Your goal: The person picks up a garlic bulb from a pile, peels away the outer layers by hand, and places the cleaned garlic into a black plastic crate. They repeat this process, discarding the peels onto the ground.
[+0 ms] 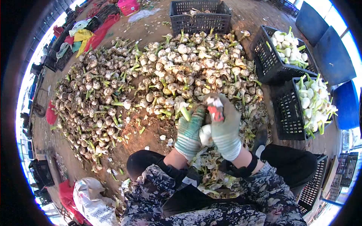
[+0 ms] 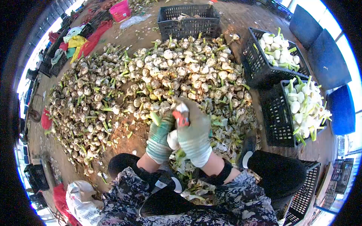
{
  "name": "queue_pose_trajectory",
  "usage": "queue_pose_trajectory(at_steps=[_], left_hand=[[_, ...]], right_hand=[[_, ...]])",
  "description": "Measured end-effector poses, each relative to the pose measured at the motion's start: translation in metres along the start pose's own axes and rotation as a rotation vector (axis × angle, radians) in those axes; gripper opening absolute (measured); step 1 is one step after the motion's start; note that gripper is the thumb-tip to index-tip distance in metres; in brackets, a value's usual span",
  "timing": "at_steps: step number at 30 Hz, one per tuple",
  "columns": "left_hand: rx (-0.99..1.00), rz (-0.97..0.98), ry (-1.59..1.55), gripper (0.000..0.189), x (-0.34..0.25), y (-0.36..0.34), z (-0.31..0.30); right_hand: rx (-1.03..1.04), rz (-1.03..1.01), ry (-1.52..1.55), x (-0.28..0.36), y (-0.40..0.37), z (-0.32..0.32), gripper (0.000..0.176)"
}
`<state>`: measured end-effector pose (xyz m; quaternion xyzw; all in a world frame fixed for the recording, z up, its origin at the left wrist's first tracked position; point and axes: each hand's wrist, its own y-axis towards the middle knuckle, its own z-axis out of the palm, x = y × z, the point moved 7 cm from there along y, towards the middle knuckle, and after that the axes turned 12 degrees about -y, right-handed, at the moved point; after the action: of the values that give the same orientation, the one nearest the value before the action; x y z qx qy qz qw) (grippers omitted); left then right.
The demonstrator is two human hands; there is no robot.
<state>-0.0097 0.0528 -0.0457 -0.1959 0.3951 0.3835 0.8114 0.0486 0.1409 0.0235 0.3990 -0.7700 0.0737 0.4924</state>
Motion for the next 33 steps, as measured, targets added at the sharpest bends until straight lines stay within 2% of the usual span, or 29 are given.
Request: queue_pose_trajectory(at_steps=[1, 3, 4, 5, 6, 7, 9, 10, 11, 13, 14, 15, 17, 18, 19, 21, 22, 23, 25, 26, 27, 29, 30, 33], left_hand=[[-0.076, -0.102, -0.072, 0.019, 0.005, -0.002, -0.002], [-0.166, -0.080, -0.149, 0.015, 0.001, -0.001, 0.003], [-0.164, -0.077, -0.148, 0.015, -0.003, 0.001, 0.007], [-0.187, -0.186, -0.288, 0.016, 0.000, 0.001, 0.011], [-0.211, -0.294, -0.428, 0.018, 0.005, 0.000, 0.012], [-0.215, -0.288, -0.427, 0.018, 0.006, 0.002, 0.007], [-0.167, -0.329, -0.476, 0.022, 0.011, 0.005, 0.000], [-0.153, -0.289, -0.420, 0.022, 0.007, 0.006, 0.001], [-0.152, -0.289, -0.417, 0.022, 0.008, 0.006, -0.002], [-0.104, -0.321, -0.403, 0.023, 0.015, 0.005, -0.007], [-0.093, -0.335, -0.322, 0.022, 0.006, 0.003, 0.000], [-0.093, -0.337, -0.322, 0.022, 0.013, 0.004, -0.003], [-0.084, 0.137, 0.527, 0.022, -0.006, 0.010, -0.008], [-0.083, 0.138, 0.528, 0.022, -0.007, 0.009, -0.008], [-0.112, 0.026, 0.278, 0.022, -0.001, 0.007, -0.011], [-0.165, -0.187, -0.222, 0.022, -0.002, 0.004, -0.003], [-0.180, -0.223, -0.355, 0.021, -0.010, 0.003, 0.007], [-0.177, -0.218, -0.352, 0.021, -0.011, 0.004, 0.005], [-0.072, -0.024, -0.051, 0.021, -0.024, 0.005, 0.003], [0.057, -0.115, -0.080, 0.022, -0.025, 0.004, 0.012], [0.058, -0.119, -0.082, 0.022, -0.017, 0.004, 0.008], [-0.111, -0.212, -0.109, 0.025, 0.004, 0.007, -0.011], [-0.142, 0.060, 0.109, 0.026, -0.014, 0.013, 0.001], [-0.057, 0.023, 0.081, 0.029, 0.026, 0.018, -0.047]], right_hand=[[0.182, 0.274, 0.082, -0.018, 0.006, 0.009, 0.027], [0.112, 0.230, 0.107, -0.041, 0.012, 0.024, 0.022], [0.198, 0.378, 0.375, -0.055, 0.006, 0.029, 0.020], [0.285, 0.523, 0.646, -0.055, 0.000, 0.029, 0.018], [0.170, 0.571, 0.798, -0.050, 0.002, 0.018, 0.016], [0.216, 0.708, 0.867, -0.082, -0.007, 0.021, 0.023], [0.312, 0.669, 0.823, -0.085, -0.020, 0.000, 0.033], [0.381, 0.062, 0.185, -0.054, -0.008, -0.014, 0.041], [0.379, 0.062, 0.187, -0.048, -0.007, -0.018, 0.041], [0.583, 0.147, 0.585, -0.031, -0.014, -0.017, 0.038], [0.435, -0.025, 0.575, -0.012, -0.009, -0.024, 0.030], [0.434, -0.023, 0.575, -0.009, -0.005, -0.026, 0.030], [0.648, -0.250, 0.124, 0.005, -0.006, -0.015, 0.026], [0.638, -0.256, 0.158, 0.008, -0.004, -0.015, 0.027], [0.637, -0.258, 0.160, 0.001, -0.006, -0.013, 0.027], [0.541, -0.265, -0.141, -0.030, -0.009, -0.015, 0.027], [0.665, -0.187, -0.402, -0.048, -0.014, -0.013, 0.025], [0.661, -0.191, -0.400, -0.049, -0.015, -0.016, 0.025], [0.695, 0.448, 0.094, -0.082, -0.029, -0.021, 0.029], [0.697, 0.525, 0.313, -0.096, -0.037, -0.015, 0.035], [0.695, 0.529, 0.312, -0.082, -0.037, -0.014, 0.035], [0.545, 0.335, 0.509, -0.031, -0.026, -0.011, 0.041], [0.404, -0.006, 0.172, -0.017, -0.019, -0.013, 0.043], [0.346, -0.073, 0.204, -0.018, -0.021, -0.009, 0.043]])
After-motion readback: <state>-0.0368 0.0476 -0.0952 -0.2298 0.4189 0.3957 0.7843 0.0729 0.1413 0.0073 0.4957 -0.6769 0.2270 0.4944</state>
